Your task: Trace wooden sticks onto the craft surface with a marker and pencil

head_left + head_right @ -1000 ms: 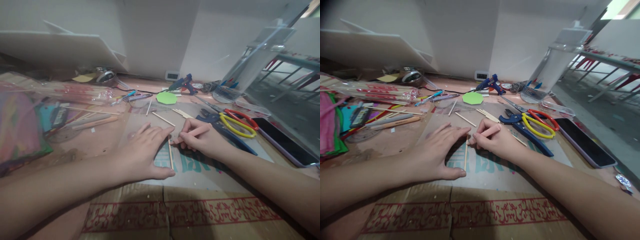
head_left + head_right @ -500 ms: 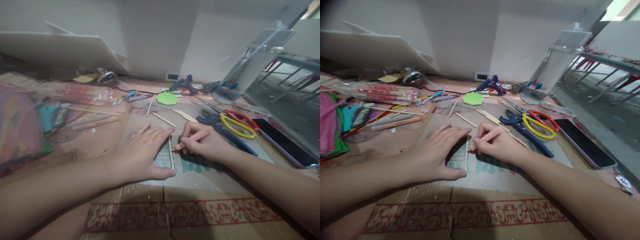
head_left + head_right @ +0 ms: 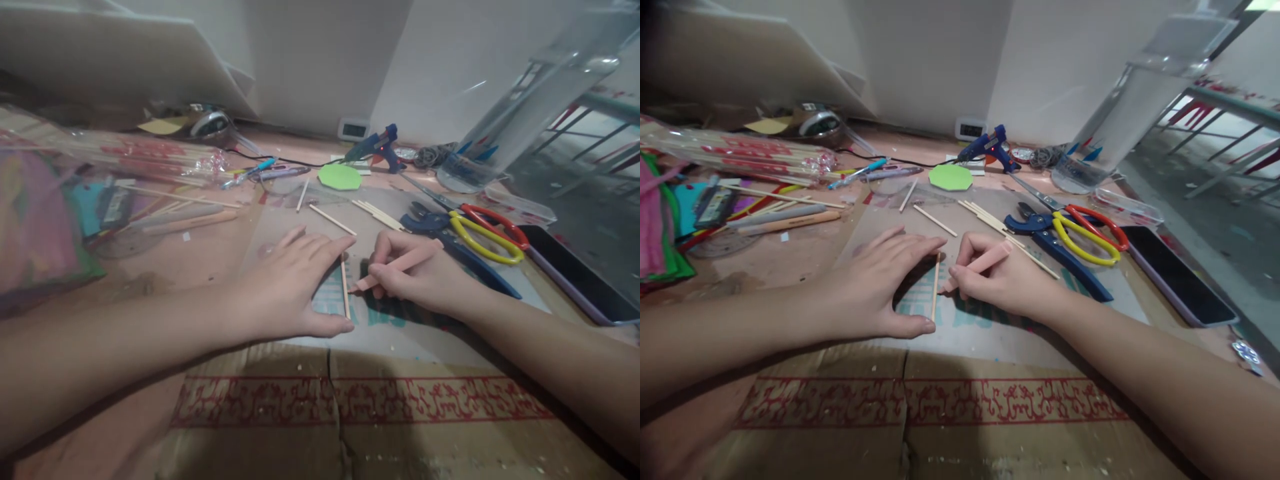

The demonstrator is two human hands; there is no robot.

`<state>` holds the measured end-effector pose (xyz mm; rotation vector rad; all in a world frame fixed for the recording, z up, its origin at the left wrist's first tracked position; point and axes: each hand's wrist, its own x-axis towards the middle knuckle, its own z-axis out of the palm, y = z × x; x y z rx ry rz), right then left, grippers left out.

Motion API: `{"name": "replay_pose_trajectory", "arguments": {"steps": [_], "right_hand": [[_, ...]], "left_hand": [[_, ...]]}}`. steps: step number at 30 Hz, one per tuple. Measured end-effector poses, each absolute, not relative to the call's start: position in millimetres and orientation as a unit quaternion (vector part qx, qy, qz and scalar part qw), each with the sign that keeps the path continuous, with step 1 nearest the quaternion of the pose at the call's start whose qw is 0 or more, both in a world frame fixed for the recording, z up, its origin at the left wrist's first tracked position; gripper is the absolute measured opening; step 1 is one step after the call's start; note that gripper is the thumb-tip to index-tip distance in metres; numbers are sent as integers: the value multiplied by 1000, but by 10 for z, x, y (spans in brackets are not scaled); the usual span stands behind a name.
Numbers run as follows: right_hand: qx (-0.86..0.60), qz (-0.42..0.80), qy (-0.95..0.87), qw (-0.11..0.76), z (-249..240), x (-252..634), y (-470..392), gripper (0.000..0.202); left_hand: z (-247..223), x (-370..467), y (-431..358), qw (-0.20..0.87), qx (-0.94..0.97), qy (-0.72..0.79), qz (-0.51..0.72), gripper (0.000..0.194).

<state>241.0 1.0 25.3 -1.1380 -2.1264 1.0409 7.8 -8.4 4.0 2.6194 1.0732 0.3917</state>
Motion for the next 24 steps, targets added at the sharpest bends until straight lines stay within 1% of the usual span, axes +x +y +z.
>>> {"name": "replay_pose_trajectory", "arguments": {"steps": [3,7,13,20,24], "right_hand": [[-436,418,-753,260,248,2399,6,27],[-486,433,-696,302,240,2366,15,27],[-482,375,-738,286,276,2343,-7,26],[-432,400,-771,245,264,2401,-43,27],[-435,409,-759,258,255,2388,-45,28]], "left_hand": [[36,79,-78,134,909,368,138,102],[31,85,-81,137,908,370,138,102],[25,81,-83,138,910,363,149,99],[26,75,-80,128,914,358,143,100],[28,79,-79,123,913,360,144,101]]}}
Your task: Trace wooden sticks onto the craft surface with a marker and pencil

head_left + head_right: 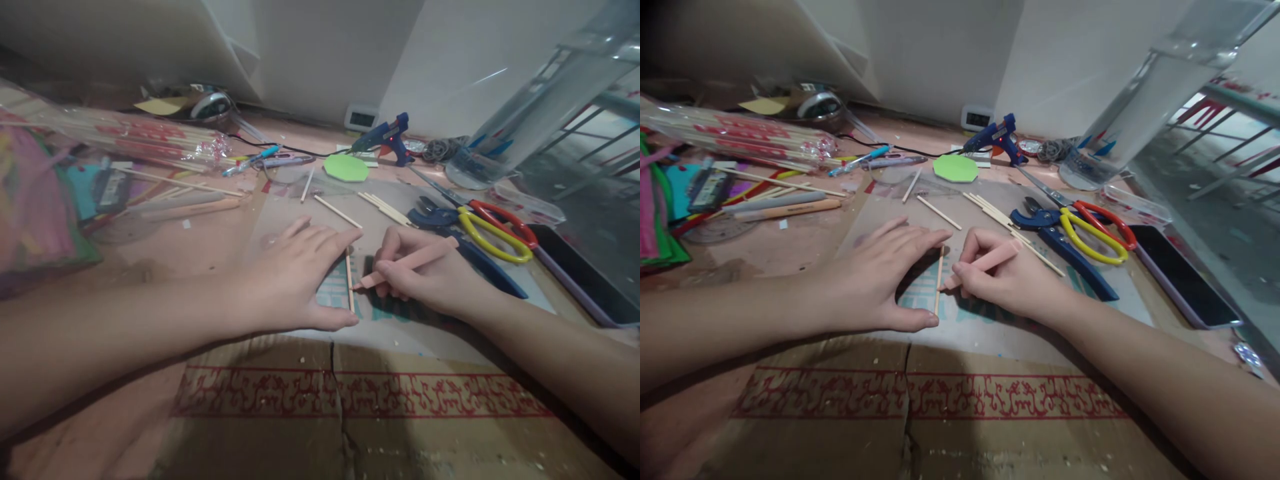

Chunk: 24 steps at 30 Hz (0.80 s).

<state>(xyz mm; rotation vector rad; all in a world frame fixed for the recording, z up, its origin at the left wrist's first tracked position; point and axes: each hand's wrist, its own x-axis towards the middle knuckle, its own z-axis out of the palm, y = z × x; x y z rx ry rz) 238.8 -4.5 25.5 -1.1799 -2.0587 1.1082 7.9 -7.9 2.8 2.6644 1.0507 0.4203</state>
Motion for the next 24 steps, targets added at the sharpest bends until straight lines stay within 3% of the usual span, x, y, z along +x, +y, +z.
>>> {"name": "replay_pose_trajectory", "arguments": {"steps": [4,12,24], "right_hand": [[-463,391,-744,280,261,2358,-41,28],[-401,415,-782,237,247,2421,-52,27],[-385,402,-784,273,245,2396,-45,26]], "left_hand": [[34,85,-82,127,913,359,148,101],[36,75,-86,132,912,360,148,100],[37,80,-88,127,912,361,148,98]]}}
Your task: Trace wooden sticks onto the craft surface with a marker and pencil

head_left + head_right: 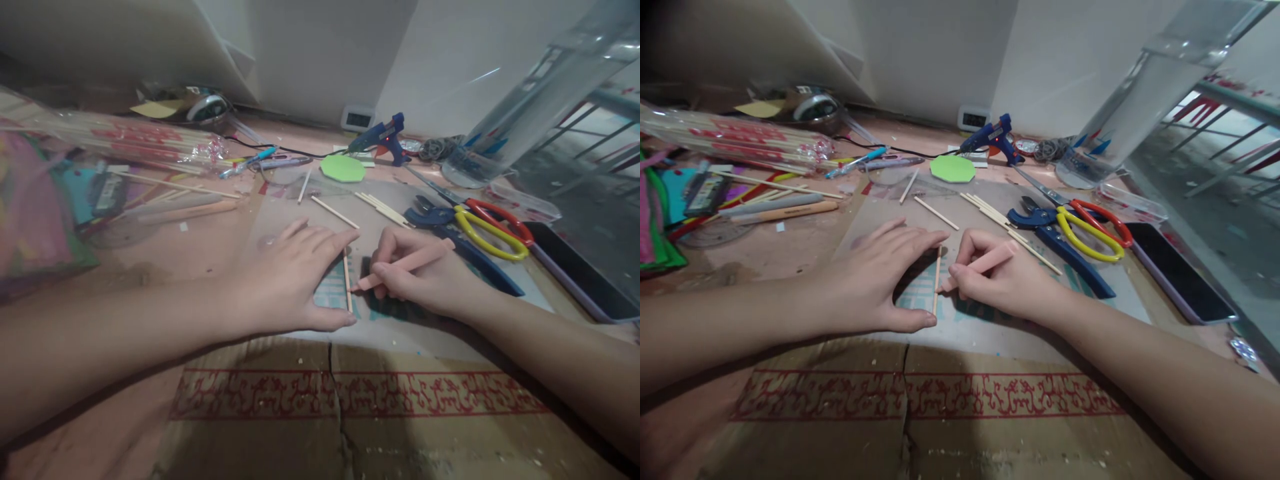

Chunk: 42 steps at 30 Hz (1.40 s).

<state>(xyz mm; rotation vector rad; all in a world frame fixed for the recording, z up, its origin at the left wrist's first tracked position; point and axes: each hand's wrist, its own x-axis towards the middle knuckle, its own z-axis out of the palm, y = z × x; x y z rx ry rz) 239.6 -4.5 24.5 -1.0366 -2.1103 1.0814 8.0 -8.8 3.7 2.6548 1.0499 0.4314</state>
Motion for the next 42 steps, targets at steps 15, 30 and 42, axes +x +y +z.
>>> {"name": "replay_pose_trajectory", "arguments": {"steps": [15,30,42], "right_hand": [[-412,433,-752,278,236,2386,-25,27],[-404,416,-766,277,217,2393,-30,24],[-397,400,-782,266,222,2405,-25,28]], "left_hand": [[56,75,-112,101,920,357,127,99],[63,85,-124,75,920,365,117,99],[91,77,-167,97,911,388,96,92]]}}
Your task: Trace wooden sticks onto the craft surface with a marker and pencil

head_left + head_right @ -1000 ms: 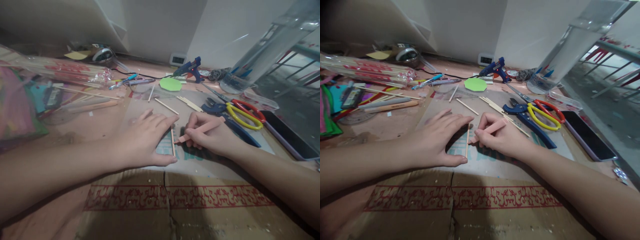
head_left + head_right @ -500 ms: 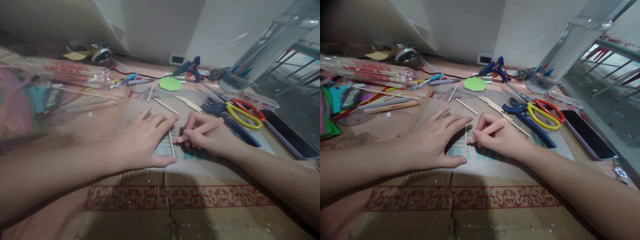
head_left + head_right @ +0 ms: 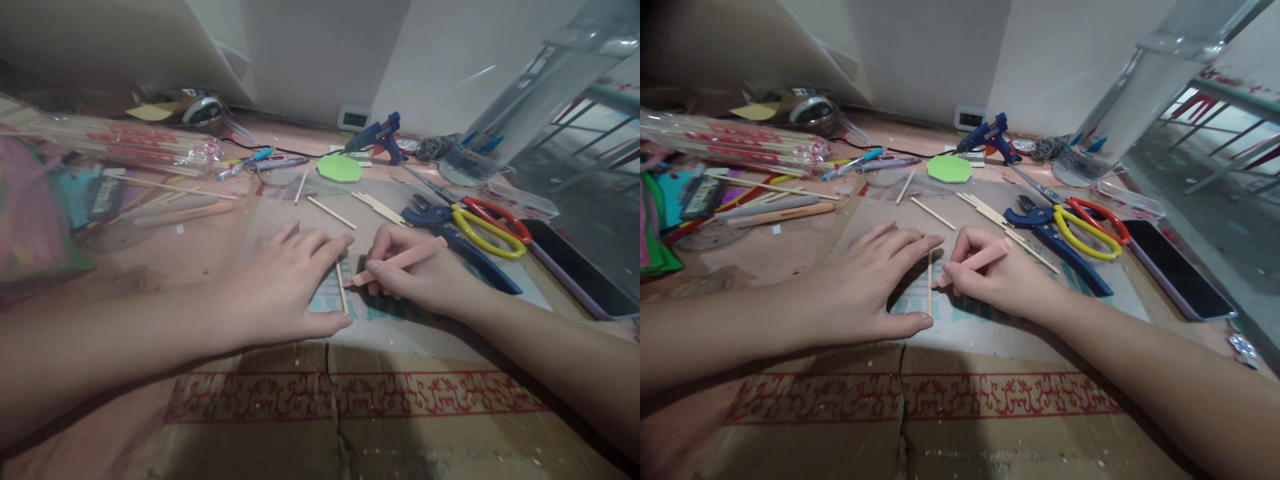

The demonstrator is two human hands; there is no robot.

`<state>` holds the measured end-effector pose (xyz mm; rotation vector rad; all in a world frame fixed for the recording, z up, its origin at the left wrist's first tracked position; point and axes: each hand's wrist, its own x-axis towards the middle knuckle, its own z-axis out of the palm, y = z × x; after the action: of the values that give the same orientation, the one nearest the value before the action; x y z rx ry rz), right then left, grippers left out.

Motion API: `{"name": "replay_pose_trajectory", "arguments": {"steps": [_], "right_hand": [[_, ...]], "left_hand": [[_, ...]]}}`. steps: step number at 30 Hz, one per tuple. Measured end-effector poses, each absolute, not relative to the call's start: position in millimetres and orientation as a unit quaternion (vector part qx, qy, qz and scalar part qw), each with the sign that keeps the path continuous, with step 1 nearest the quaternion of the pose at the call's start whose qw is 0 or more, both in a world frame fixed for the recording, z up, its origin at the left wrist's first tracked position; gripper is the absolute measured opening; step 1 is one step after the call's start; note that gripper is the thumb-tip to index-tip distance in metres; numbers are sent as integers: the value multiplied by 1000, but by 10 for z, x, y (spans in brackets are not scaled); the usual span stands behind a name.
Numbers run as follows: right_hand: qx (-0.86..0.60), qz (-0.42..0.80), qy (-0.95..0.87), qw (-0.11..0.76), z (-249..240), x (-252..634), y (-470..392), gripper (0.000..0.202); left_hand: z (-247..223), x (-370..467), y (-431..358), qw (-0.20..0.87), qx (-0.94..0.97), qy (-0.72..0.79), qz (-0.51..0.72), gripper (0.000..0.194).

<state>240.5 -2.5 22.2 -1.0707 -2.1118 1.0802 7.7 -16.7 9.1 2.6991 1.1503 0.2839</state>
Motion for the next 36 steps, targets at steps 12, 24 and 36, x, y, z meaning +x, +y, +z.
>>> {"name": "replay_pose_trajectory", "arguments": {"steps": [12,24,36], "right_hand": [[-375,398,-793,269,225,2406,-35,30],[-395,433,-760,280,251,2378,-32,32],[-359,429,-788,255,236,2390,-68,30]], "left_hand": [[74,80,-172,82,916,380,103,94],[76,96,-155,90,913,383,107,92],[73,92,-159,92,914,379,110,92]]}}
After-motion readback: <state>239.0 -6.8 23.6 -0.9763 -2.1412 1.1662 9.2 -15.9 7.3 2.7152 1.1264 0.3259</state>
